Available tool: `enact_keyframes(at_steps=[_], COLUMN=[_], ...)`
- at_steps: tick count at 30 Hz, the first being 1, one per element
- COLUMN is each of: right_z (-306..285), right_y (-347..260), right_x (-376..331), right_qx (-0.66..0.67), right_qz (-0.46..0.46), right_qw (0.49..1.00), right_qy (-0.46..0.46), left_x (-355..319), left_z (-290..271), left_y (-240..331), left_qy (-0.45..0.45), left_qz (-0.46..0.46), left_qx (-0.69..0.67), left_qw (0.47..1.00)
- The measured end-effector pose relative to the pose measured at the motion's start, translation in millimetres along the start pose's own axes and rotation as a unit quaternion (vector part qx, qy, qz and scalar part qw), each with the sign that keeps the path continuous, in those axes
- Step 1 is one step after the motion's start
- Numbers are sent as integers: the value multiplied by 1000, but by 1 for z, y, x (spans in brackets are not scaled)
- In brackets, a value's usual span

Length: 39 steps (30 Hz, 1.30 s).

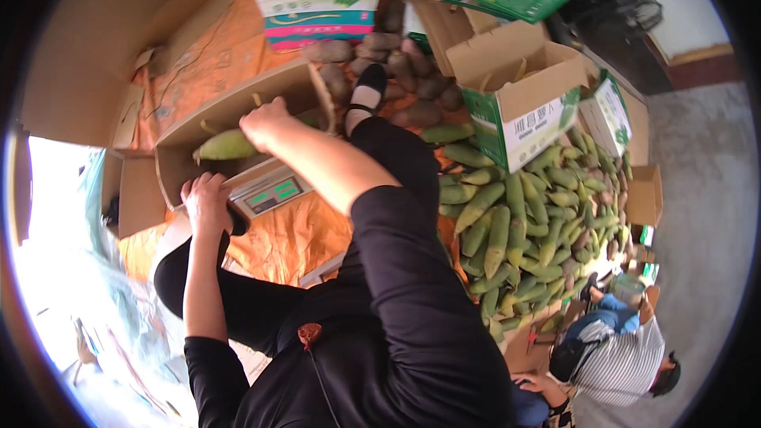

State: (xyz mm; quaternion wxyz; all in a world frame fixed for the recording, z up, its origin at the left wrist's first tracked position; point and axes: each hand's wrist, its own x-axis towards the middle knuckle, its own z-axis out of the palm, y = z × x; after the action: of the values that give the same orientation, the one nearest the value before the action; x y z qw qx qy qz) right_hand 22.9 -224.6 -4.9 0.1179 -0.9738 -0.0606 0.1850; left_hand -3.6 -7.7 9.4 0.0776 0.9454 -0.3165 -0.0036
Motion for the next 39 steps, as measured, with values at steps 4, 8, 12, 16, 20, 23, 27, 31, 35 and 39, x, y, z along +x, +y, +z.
enact_keyframes(at_steps=[4,8,12,16,20,23,27,31,35,39], right_z=[19,-27,-71,-68,-12,67,190,252,288,314], right_y=[8,12,46,107,177,224,245,210,174,147], right_x=[3,-27,-79,-157,-246,-322,-422,-478,-512,-527], right_qx=[46,81,244,340,350,291,222,203,214,255], right_qz=[68,33,-36,45,229,380,577,726,789,810], right_qw=[996,996,959,901,842,802,714,603,511,474], right_qy=[-19,20,139,267,339,359,329,261,266,235], left_x=[6,7,5,4,4,7,10,6,7,6], left_z=[4,2,1,1,3,8,12,10,11,7], left_y=[4,2,3,3,0,-4,-3,-8,-7,-4], left_qy=[-4,-16,-2,-18,-17,1,-12,7,-6,-6], left_qz=[-2,14,10,1,0,9,12,45,50,49], left_qx=[-11,-14,-6,16,25,24,14,19,26,33], left_qw=[1000,1000,1000,1000,1000,1000,1000,999,998,998])
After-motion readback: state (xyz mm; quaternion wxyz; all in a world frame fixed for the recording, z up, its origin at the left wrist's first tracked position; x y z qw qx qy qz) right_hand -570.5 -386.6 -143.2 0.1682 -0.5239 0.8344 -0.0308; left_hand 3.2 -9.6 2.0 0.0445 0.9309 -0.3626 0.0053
